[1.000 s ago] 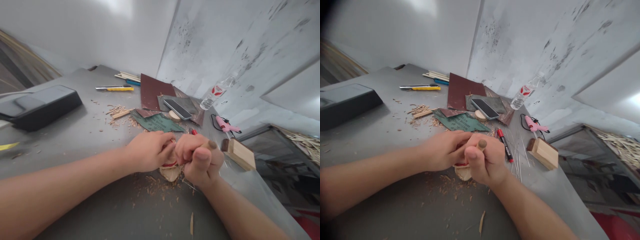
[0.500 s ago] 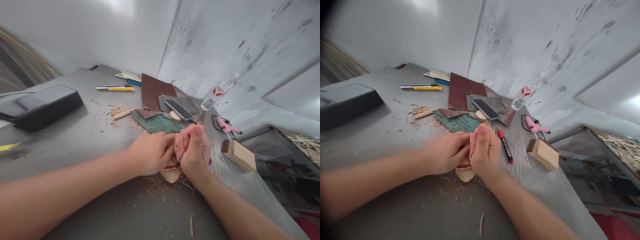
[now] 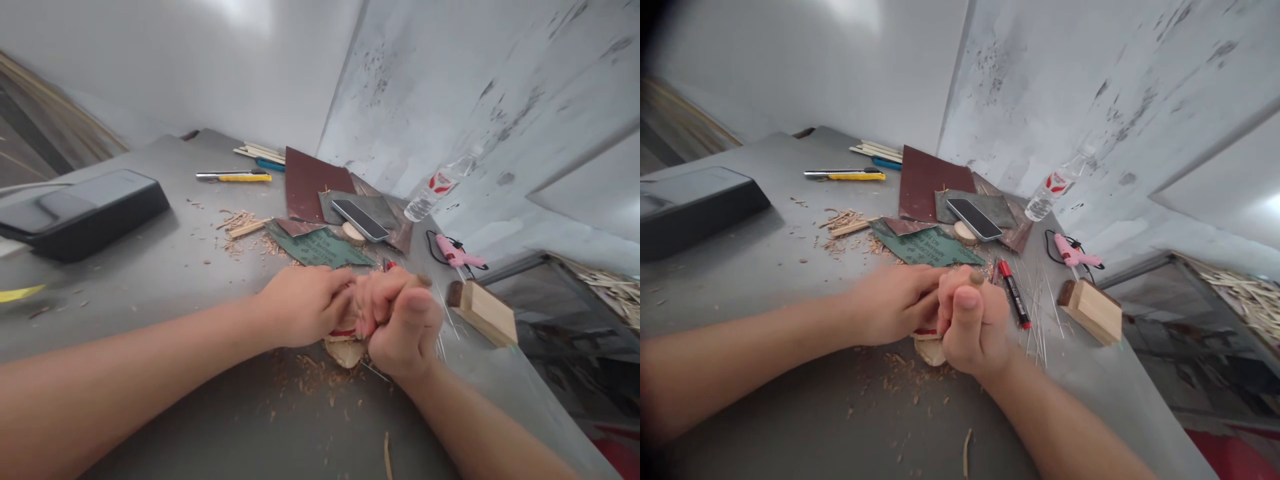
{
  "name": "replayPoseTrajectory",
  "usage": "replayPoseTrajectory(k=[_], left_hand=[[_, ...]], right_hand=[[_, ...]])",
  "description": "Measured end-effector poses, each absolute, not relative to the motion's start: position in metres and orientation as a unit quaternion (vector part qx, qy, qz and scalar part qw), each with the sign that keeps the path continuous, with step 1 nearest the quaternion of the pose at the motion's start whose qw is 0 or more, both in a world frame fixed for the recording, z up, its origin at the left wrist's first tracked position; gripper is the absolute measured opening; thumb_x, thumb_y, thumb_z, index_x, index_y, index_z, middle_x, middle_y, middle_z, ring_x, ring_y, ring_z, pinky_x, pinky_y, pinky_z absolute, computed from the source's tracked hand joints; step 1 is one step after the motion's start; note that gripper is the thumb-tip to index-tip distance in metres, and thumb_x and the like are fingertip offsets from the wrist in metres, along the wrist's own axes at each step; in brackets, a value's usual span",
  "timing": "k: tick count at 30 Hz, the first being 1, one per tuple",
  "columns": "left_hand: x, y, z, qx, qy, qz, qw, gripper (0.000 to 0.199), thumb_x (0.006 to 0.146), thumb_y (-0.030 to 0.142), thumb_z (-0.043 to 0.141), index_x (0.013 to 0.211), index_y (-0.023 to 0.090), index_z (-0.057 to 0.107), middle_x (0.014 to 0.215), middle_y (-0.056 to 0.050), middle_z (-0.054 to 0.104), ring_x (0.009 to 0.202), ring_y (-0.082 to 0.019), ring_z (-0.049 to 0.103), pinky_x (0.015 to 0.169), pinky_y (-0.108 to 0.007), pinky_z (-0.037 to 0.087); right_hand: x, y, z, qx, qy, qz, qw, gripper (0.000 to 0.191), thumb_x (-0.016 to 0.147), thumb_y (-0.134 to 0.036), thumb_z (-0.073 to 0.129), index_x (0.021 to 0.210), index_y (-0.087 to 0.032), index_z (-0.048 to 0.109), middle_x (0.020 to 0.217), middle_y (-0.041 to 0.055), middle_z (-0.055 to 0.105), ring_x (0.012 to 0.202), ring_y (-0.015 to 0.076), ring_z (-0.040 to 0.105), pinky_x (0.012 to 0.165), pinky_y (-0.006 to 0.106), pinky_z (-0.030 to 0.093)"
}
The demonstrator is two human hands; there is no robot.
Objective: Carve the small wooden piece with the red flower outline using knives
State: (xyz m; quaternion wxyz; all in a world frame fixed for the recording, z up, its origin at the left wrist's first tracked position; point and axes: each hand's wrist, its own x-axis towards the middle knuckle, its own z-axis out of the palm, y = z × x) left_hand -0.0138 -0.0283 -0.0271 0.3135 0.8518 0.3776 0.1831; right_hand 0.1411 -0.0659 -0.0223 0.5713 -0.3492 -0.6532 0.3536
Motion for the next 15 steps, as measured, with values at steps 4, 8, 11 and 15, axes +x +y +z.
replayPoseTrajectory(k=[4,8,11,15], left_hand=[[-0.014,-0.029,-0.025,0.854,0.387,0.175,0.302,0.043,0.106,0.048,0.034,0.104,0.024,0.068,0.099,-0.007,0.076,0.088,-0.024,0.070,0.074,-0.035,0.048],[-0.015,-0.031,-0.023,0.854,0.392,0.172,0.296,0.046,0.106,0.051,0.032,0.116,0.025,0.068,0.102,-0.008,0.075,0.093,-0.027,0.071,0.078,-0.038,0.050],[-0.016,-0.031,-0.024,0.849,0.397,0.171,0.304,0.049,0.106,0.055,0.032,0.128,0.027,0.066,0.109,-0.009,0.076,0.098,-0.029,0.071,0.083,-0.042,0.051],[-0.017,-0.032,-0.027,0.847,0.387,0.184,0.315,0.053,0.104,0.060,0.037,0.136,0.027,0.065,0.119,-0.010,0.075,0.109,-0.030,0.069,0.093,-0.045,0.052]], right_hand=[[0.143,-0.069,-0.020,-0.286,-0.651,0.326,0.623,0.049,0.110,-0.047,0.038,0.069,-0.025,0.052,0.054,-0.0018,0.039,0.043,0.0144,0.038,0.051,0.037,0.032],[0.154,-0.069,-0.020,-0.293,-0.659,0.319,0.614,0.048,0.110,-0.048,0.043,0.069,-0.024,0.054,0.054,-0.0028,0.043,0.044,0.0140,0.041,0.050,0.035,0.035],[0.163,-0.069,-0.019,-0.301,-0.655,0.324,0.612,0.049,0.111,-0.050,0.038,0.071,-0.025,0.055,0.052,-0.0037,0.042,0.042,0.0144,0.040,0.045,0.032,0.032],[0.173,-0.069,-0.019,-0.320,-0.658,0.323,0.600,0.048,0.111,-0.049,0.040,0.072,-0.025,0.055,0.054,-0.0031,0.044,0.043,0.0144,0.041,0.044,0.031,0.032]])
